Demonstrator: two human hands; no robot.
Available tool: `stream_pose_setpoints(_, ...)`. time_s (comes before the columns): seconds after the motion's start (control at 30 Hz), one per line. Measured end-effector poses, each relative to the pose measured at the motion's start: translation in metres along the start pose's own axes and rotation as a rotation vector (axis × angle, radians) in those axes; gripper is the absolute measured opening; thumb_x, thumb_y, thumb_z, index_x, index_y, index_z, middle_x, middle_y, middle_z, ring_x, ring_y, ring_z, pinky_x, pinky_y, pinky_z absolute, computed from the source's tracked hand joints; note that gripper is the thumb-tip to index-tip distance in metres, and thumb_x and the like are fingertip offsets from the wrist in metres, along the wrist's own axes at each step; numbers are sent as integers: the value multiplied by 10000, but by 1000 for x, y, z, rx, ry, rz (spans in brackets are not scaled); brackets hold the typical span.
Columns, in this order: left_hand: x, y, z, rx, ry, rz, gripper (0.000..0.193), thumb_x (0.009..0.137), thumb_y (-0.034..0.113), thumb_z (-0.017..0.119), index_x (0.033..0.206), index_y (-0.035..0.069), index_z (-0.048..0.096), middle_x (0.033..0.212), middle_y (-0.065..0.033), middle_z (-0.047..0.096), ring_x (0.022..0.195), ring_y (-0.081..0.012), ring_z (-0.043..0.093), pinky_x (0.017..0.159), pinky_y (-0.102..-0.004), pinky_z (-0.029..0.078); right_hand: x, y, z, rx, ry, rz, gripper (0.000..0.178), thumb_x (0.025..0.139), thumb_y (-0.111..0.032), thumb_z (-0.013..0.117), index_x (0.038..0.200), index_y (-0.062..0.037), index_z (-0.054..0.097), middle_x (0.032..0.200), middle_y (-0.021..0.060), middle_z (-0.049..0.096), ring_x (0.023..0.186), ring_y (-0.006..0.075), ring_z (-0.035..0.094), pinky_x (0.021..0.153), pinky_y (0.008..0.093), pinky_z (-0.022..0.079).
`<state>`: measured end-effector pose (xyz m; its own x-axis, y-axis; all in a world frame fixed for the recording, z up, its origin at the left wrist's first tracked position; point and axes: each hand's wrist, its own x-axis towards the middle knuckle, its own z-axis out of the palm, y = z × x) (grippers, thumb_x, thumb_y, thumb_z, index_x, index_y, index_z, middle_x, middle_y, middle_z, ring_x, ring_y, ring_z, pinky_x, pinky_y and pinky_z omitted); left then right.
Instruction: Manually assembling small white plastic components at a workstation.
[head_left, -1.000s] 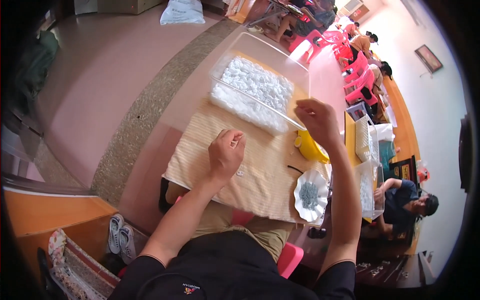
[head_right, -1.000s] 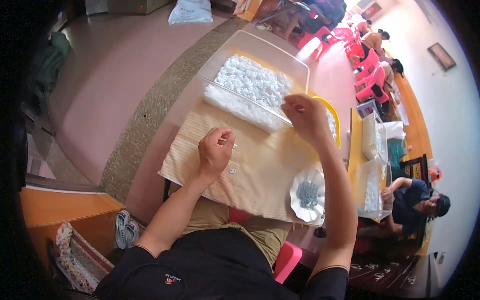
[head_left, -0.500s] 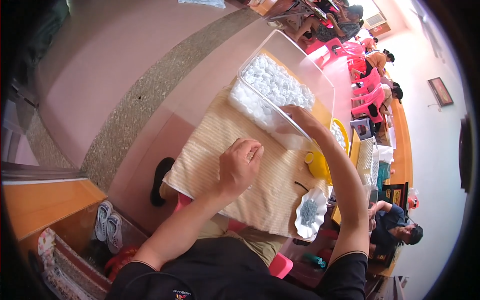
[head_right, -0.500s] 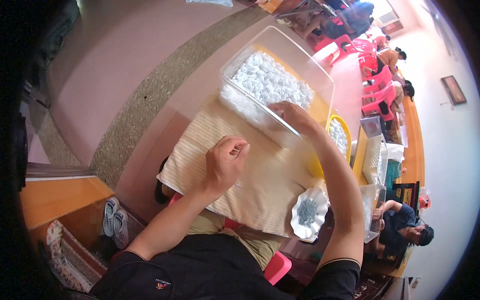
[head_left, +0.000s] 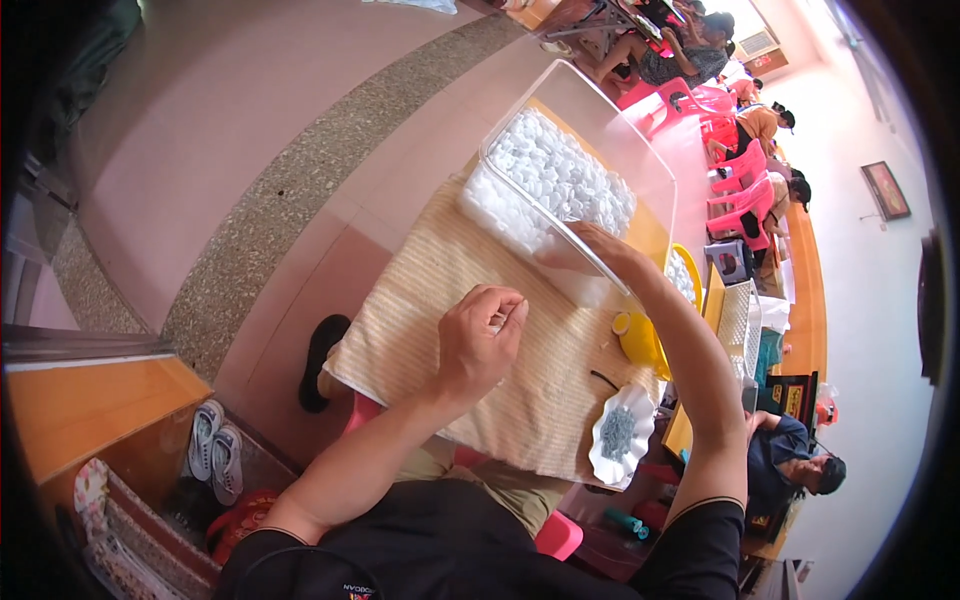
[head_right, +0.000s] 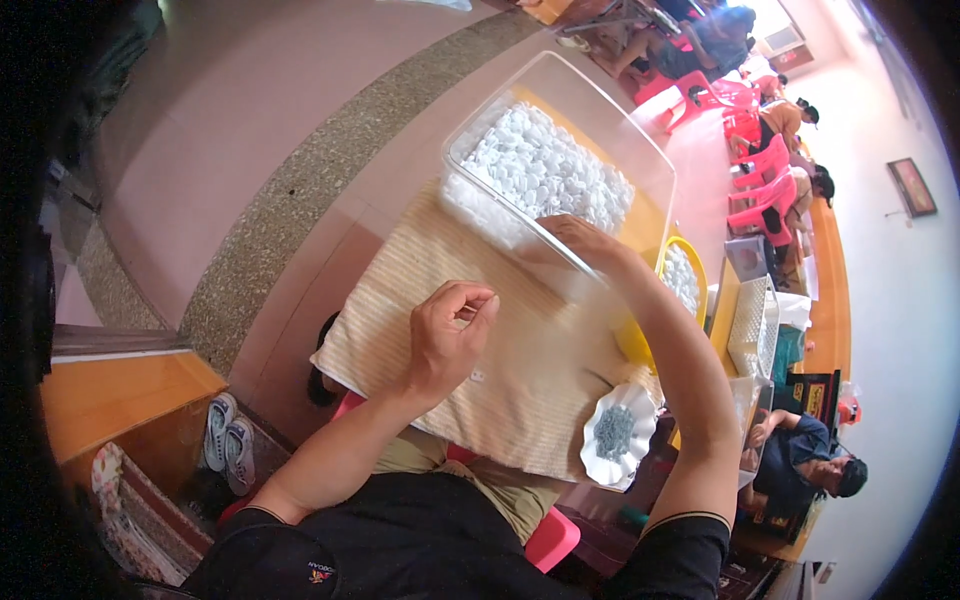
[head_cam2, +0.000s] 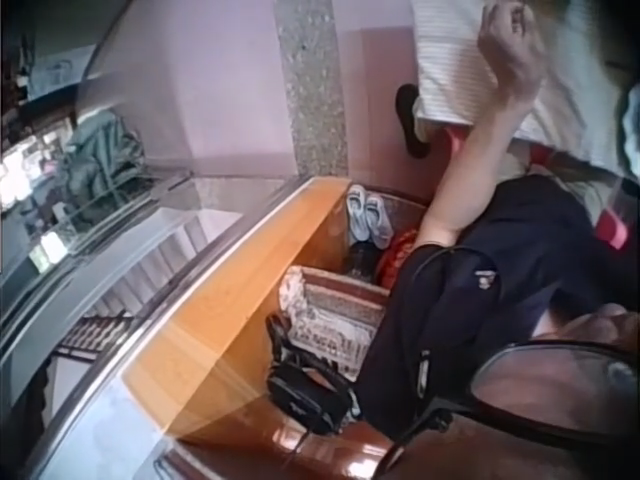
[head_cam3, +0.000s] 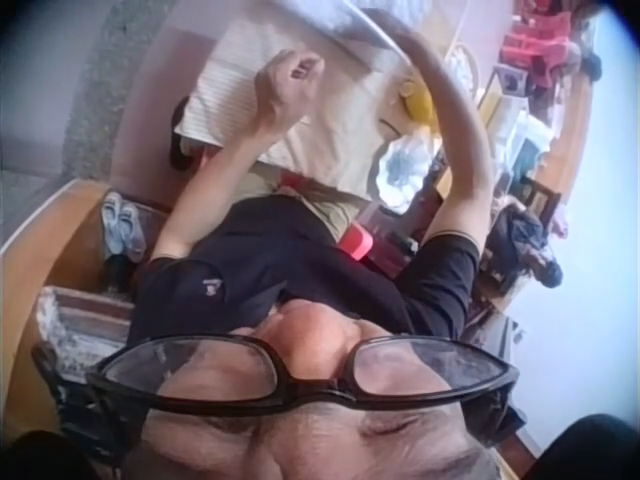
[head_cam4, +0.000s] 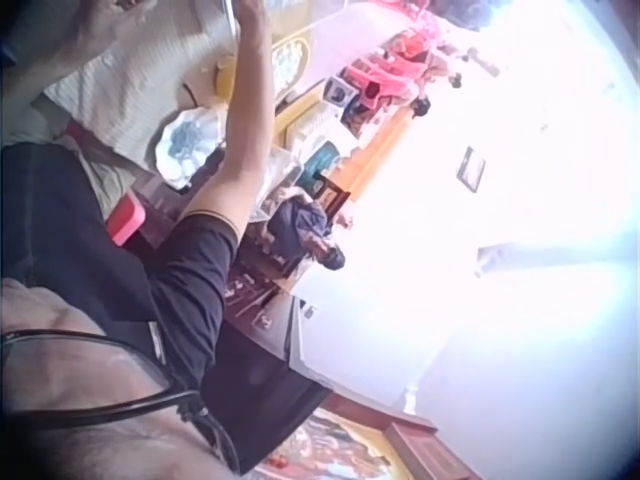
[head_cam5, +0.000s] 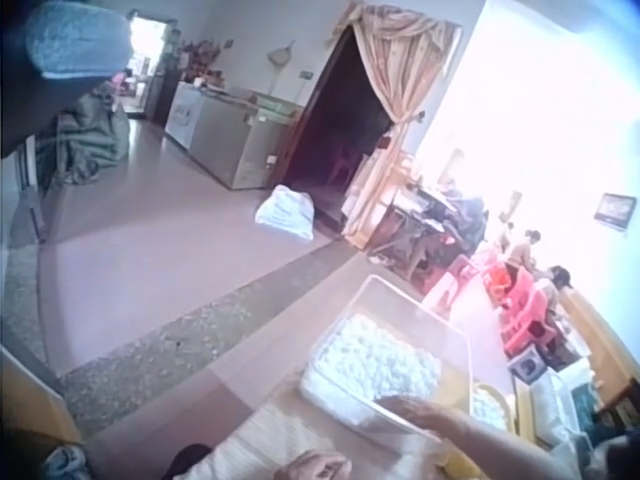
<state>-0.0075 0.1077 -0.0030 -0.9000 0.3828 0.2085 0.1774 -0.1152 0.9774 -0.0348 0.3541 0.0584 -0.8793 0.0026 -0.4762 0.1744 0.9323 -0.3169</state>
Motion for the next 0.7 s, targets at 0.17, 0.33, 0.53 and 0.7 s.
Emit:
stream_pose_setpoints(0.17, 1, -1, 0, -87, 15, -111, 130, 852, 108, 672, 890, -15, 657, 816, -94, 673, 690, -138, 649, 624, -265, 523, -2, -15, -9, 97, -109, 161, 501, 830, -483, 673, 1015, -18, 670, 986, 126, 652, 917, 179, 572, 810, 354, 453)
stream_pose_setpoints(0.33, 1, -1, 1, -146, 51, -170, 145, 858, 116, 669, 891, -25, 657, 743, -74, 674, 658, -108, 637, 608, -256, 509, -7, 2, -8, 213, -71, -107, 420, 806, -396, 691, 989, -18, 683, 901, 108, 657, 847, 172, 573, 771, 357, 458)
stream_pose_setpoints(0.53, 2, -3, -1, -207, 40, -244, 152, 871, 122, 661, 893, -29, 652, 741, -52, 666, 665, -93, 622, 599, -247, 494, -2, 0, -10, 319, -48, 34, 314, 767, -309, 731, 880, -18, 705, 730, 22, 605, 727, 98, 530, 658, 293, 447)
stream_pose_setpoints(0.7, 6, -2, -3, -254, 36, -319, 169, 876, 135, 658, 883, -34, 647, 742, -34, 648, 680, -71, 583, 625, -233, 475, -3, 16, -9, 474, 91, 13, 273, 809, -274, 713, 877, -10, 692, 760, -10, 636, 730, 57, 571, 645, 242, 471)
